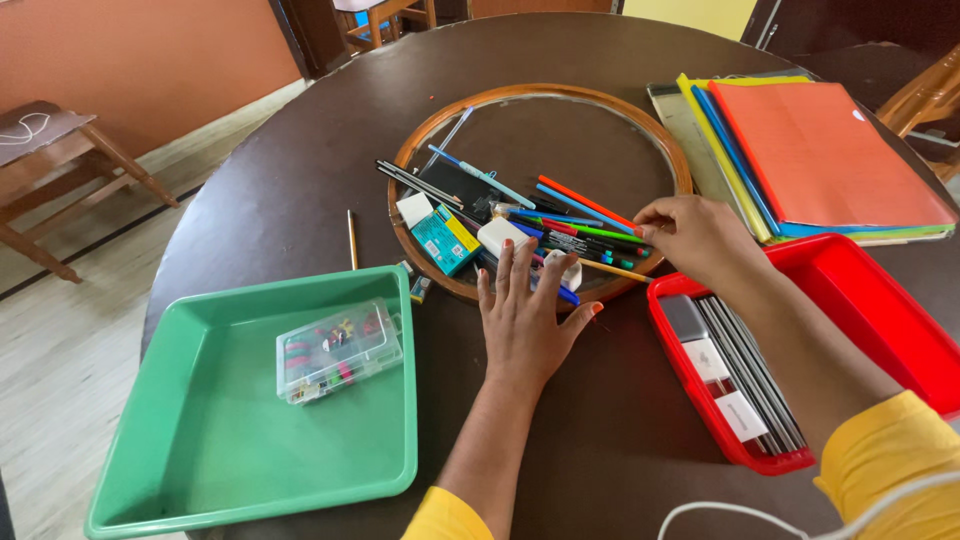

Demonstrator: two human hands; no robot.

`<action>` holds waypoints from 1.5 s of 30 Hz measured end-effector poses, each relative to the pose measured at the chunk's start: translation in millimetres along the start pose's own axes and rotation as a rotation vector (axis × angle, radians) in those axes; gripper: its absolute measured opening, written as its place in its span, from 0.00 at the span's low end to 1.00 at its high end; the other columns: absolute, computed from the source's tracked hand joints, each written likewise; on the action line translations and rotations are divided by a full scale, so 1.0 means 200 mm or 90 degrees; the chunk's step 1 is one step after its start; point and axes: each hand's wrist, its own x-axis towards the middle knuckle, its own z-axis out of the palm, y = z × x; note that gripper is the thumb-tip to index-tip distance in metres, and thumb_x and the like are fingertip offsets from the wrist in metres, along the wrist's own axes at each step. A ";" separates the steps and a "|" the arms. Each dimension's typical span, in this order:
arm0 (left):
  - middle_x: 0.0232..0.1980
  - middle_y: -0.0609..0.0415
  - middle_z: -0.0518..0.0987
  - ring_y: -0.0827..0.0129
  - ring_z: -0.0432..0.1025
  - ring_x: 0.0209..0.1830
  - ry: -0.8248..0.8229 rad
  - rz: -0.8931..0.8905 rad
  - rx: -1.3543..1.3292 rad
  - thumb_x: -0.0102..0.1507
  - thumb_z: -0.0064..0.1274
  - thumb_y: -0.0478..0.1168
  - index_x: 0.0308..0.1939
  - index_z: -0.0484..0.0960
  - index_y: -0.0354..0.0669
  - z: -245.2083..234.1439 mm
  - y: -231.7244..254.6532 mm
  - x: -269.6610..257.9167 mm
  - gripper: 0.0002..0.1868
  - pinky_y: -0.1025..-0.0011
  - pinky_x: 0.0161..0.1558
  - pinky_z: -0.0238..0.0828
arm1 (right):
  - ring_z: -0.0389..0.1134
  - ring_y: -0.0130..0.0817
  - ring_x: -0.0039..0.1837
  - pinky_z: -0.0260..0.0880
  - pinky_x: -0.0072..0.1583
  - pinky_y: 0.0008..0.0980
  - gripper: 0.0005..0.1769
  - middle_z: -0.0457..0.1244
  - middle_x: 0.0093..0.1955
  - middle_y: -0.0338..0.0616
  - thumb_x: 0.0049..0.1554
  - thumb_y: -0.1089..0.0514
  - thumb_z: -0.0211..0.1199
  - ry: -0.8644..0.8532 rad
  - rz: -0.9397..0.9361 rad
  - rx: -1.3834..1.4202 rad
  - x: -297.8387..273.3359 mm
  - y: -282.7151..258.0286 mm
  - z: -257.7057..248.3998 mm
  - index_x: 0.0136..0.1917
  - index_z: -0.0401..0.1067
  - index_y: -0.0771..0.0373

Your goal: The person sorts stationery items on a round table, picking up pens, pencils, rubber bands, and small accessories from a wooden tray and placing them into green and red plastic trays. The person repeatedly handles individual items, moving them between the table and trays.

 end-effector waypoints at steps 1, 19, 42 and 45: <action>0.74 0.47 0.65 0.49 0.52 0.79 0.000 -0.004 -0.009 0.53 0.66 0.62 0.64 0.74 0.64 0.00 0.00 0.01 0.37 0.36 0.72 0.42 | 0.75 0.41 0.52 0.73 0.55 0.40 0.15 0.73 0.50 0.49 0.58 0.52 0.66 -0.015 0.009 0.001 0.04 0.01 0.01 0.57 0.80 0.57; 0.71 0.47 0.69 0.45 0.52 0.79 -0.052 -0.020 -0.082 0.54 0.67 0.59 0.67 0.72 0.62 0.03 0.00 0.03 0.38 0.34 0.71 0.44 | 0.74 0.40 0.51 0.72 0.54 0.41 0.27 0.72 0.47 0.44 0.49 0.49 0.76 -0.127 -0.032 -0.094 0.56 0.26 0.31 0.61 0.77 0.56; 0.74 0.49 0.66 0.46 0.48 0.81 -0.081 -0.027 -0.078 0.55 0.67 0.57 0.71 0.68 0.63 0.04 0.00 0.03 0.42 0.35 0.73 0.40 | 0.71 0.24 0.49 0.68 0.49 0.28 0.15 0.73 0.49 0.39 0.62 0.56 0.60 -0.019 0.102 0.328 0.42 0.28 0.11 0.60 0.73 0.62; 0.74 0.48 0.65 0.46 0.48 0.81 -0.074 -0.026 -0.073 0.54 0.67 0.58 0.71 0.67 0.63 0.04 0.00 0.03 0.42 0.35 0.73 0.40 | 0.72 0.24 0.46 0.67 0.48 0.27 0.16 0.72 0.49 0.40 0.62 0.55 0.62 -0.013 0.124 0.360 0.31 0.23 0.05 0.61 0.74 0.63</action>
